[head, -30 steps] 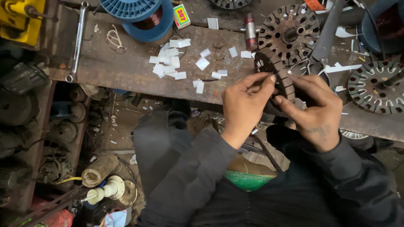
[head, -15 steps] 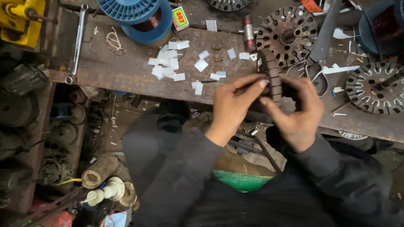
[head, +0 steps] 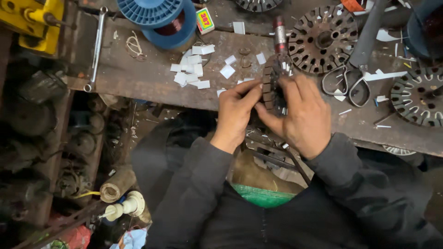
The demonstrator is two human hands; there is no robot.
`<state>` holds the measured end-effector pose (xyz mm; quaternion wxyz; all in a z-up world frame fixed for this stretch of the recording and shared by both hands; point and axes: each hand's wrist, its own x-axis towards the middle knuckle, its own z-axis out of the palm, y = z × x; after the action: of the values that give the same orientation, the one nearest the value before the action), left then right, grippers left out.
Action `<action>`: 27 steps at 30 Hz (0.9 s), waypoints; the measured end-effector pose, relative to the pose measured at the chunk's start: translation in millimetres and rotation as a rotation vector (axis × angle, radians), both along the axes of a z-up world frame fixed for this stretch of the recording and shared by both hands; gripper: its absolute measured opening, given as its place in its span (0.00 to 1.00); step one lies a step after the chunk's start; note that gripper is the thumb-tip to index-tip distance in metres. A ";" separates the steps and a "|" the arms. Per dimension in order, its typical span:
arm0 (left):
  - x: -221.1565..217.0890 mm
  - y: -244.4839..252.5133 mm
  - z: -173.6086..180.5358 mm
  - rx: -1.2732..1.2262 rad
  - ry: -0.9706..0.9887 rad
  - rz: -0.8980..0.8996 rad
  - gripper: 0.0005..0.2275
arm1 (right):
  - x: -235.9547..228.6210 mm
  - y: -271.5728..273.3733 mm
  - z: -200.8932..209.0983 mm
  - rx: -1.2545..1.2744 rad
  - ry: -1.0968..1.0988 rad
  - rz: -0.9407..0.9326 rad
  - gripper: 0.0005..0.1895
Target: The person inserts small white rectangular insulating pieces into the slots of a motor stator core. They pick up the pieces from a pile on the workbench and carefully place them into the slots one by one, rotating the stator as needed.
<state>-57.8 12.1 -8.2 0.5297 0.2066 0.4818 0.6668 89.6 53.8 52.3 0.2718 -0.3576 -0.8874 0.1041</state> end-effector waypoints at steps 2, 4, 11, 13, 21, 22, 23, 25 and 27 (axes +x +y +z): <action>-6.7 2.8 8.0 0.010 0.104 -0.040 0.11 | 1.4 1.4 0.2 0.010 0.073 0.027 0.32; -21.8 3.0 17.1 -0.075 0.354 -0.090 0.11 | 7.5 2.2 -0.4 -0.010 0.135 0.089 0.35; -129.5 -16.6 54.3 -0.156 1.714 0.317 0.09 | 28.2 -0.3 6.5 -0.089 0.199 0.098 0.32; -151.9 -12.3 54.8 -0.191 1.542 0.151 0.08 | 30.1 -0.8 11.0 -0.117 0.190 0.062 0.30; -148.4 13.5 9.7 -0.331 1.629 -0.006 0.11 | 27.6 -2.5 23.6 0.028 0.218 0.068 0.19; -148.4 14.0 9.0 -0.346 1.655 -0.001 0.11 | 26.5 -2.1 23.6 0.023 0.228 0.076 0.18; -149.5 13.5 9.8 -0.361 1.680 0.003 0.11 | 25.4 -1.9 23.1 0.018 0.237 0.085 0.18; -152.8 10.3 13.4 -0.363 1.611 0.022 0.10 | 24.5 -1.3 21.6 0.010 0.242 0.080 0.18; -155.6 6.4 17.8 -0.372 1.569 0.037 0.10 | 24.9 0.0 20.5 0.001 0.245 0.076 0.17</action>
<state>-213.4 18.5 9.6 0.0514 0.5150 0.8198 0.2449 114.4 53.8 72.8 0.3743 -0.3080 -0.8605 0.1568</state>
